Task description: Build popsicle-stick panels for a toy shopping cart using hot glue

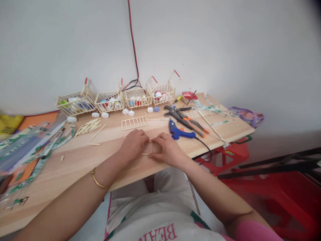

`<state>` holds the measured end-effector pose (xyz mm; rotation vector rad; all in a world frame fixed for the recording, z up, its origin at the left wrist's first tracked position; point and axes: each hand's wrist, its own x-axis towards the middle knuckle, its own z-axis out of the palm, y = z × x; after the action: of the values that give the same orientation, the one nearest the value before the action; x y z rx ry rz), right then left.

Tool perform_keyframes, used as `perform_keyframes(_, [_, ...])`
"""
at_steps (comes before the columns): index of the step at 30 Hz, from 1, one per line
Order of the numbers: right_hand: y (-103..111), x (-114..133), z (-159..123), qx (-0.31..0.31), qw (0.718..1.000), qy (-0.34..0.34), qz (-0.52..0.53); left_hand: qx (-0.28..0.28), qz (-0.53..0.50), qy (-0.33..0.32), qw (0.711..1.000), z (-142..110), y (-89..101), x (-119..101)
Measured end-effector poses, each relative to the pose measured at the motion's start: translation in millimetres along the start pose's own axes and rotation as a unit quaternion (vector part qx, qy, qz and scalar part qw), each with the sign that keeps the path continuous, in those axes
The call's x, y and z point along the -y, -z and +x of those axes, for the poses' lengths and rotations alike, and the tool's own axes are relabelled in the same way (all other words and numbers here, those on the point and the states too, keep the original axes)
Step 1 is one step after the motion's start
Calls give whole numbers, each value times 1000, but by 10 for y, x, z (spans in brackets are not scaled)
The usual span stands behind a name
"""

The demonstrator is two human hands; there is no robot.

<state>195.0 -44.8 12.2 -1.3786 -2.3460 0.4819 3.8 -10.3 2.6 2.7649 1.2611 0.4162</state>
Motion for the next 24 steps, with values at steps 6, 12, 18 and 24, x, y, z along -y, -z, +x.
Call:
perform_keyframes(6, [7,16,-9,1,1000,5,-7,-10,-3,10,1000,-9,-18,2])
perform_keyframes(12, [7,21,-9,-3,1000,3,-6,2,-12,15,1000,-13,15,-21])
perform_keyframes(18, [-15,10,-4,-9,1000,8,-17,4,-13,20,1000,-16,27,-30])
perform_keyframes(24, [-2,-7,-8,-3,1000,13,-8,-8,-22,11,1000,-25,5,-11])
